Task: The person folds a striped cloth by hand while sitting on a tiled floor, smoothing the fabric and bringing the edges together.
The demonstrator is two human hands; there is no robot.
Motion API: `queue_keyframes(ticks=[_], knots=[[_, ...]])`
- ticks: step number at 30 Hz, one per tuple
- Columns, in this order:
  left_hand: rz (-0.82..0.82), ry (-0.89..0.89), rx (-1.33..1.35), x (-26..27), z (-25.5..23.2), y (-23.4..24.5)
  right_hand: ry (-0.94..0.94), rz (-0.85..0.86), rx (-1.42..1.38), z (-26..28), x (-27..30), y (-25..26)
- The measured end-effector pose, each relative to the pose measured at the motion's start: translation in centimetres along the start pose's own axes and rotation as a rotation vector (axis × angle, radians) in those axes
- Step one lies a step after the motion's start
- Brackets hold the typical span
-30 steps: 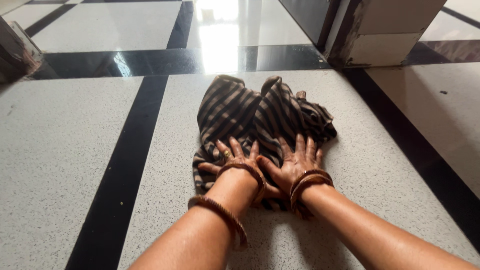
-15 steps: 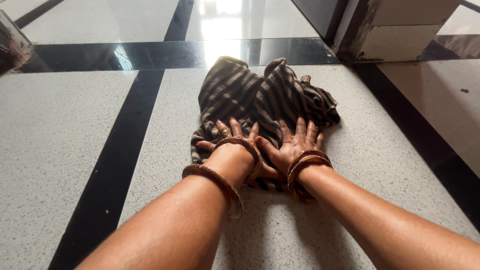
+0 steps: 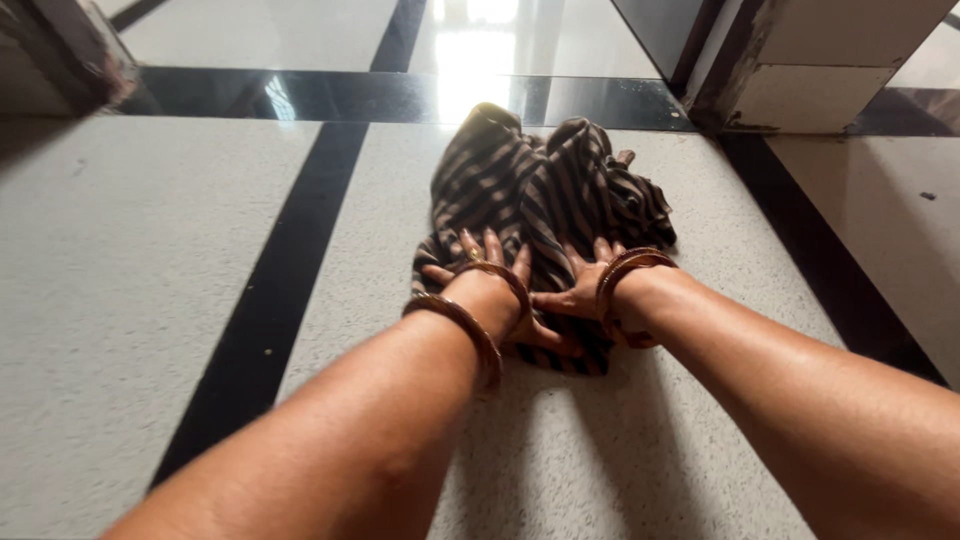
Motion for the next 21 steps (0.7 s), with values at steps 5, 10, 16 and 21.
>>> queue_keyframes(ticks=[5,10,16,21], knots=[[0.006,-0.014,-0.017,2.6,0.1,-1.5,0.025,0.049,0.062,1.1,2.3,-0.9],[-0.013,0.018,-0.022,5.0,0.1,-3.2,0.074,0.044,0.081,1.4,4.0,-3.1],[0.021,0.025,-0.027,7.9,0.1,-4.7,0.085,0.075,0.113,2.5,6.2,-4.4],[0.042,0.029,-0.032,9.4,-0.1,-6.0,0.084,0.1,0.075,3.4,9.0,-5.0]])
Point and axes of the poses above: each hand's wrist, its own x-axis away from the middle knuckle, its own y-axis out of the back of the hand, z = x × y, the point moved 1 cm from there along -x, towards the middle knuckle, and after that the axes turned 14 degrees about y, right-handed, at the moved point
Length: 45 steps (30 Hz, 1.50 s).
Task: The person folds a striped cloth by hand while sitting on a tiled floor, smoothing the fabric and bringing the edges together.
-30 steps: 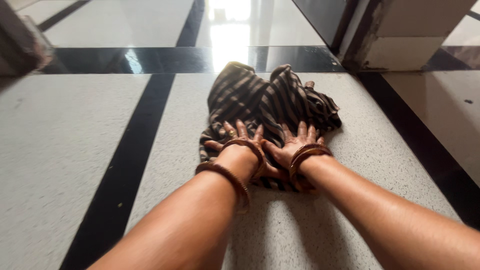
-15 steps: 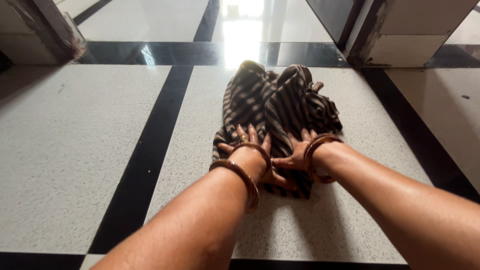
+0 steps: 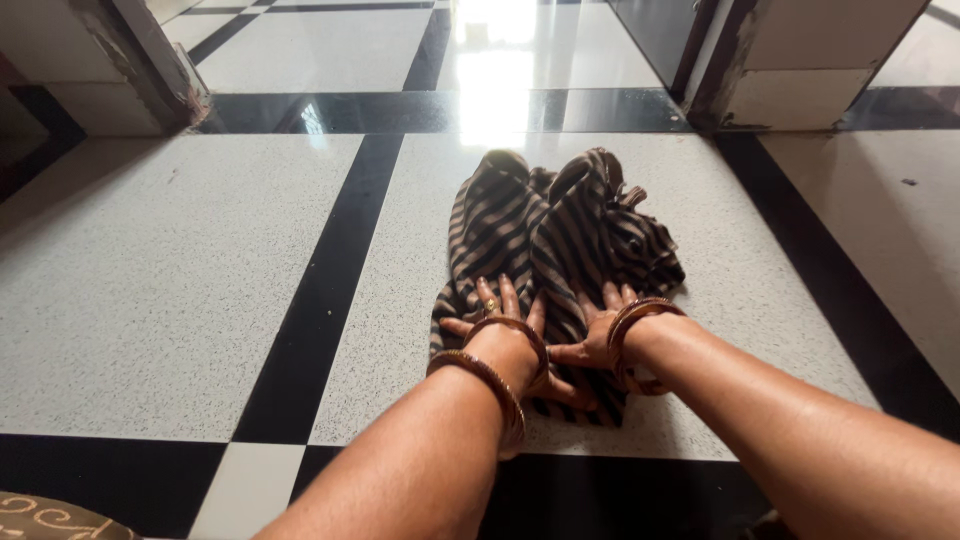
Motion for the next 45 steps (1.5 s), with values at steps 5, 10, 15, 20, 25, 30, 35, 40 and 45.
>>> queue_keyframes(ticks=[5,10,15,20,25,30,35,40,45], knots=[[-0.026,0.013,-0.001,1.9,-0.4,-1.9,-0.005,0.014,-0.001,0.8,2.1,-1.4],[-0.033,0.021,0.031,3.8,-0.4,-3.2,0.01,0.002,-0.017,1.3,3.3,-3.3],[-0.014,0.014,0.039,5.0,-0.4,-4.3,0.007,-0.021,-0.049,1.7,4.7,-4.5],[-0.008,-0.002,-0.012,6.1,-0.4,-5.2,-0.004,-0.004,-0.047,2.2,5.9,-5.4],[0.006,-0.049,-0.008,7.1,0.2,-5.3,-0.038,-0.036,-0.061,2.2,5.6,-6.2],[-0.002,-0.033,0.044,6.8,0.3,-5.1,-0.068,-0.033,-0.06,2.0,4.6,-6.7],[0.011,-0.068,0.143,7.1,0.7,-5.1,-0.103,-0.189,-0.18,1.1,3.6,-8.1],[0.005,-0.063,0.176,6.3,0.4,-5.4,-0.106,-0.284,-0.178,1.0,3.1,-8.7],[0.009,-0.075,0.153,5.7,0.3,-5.1,-0.092,-0.286,-0.167,1.2,3.2,-8.1]])
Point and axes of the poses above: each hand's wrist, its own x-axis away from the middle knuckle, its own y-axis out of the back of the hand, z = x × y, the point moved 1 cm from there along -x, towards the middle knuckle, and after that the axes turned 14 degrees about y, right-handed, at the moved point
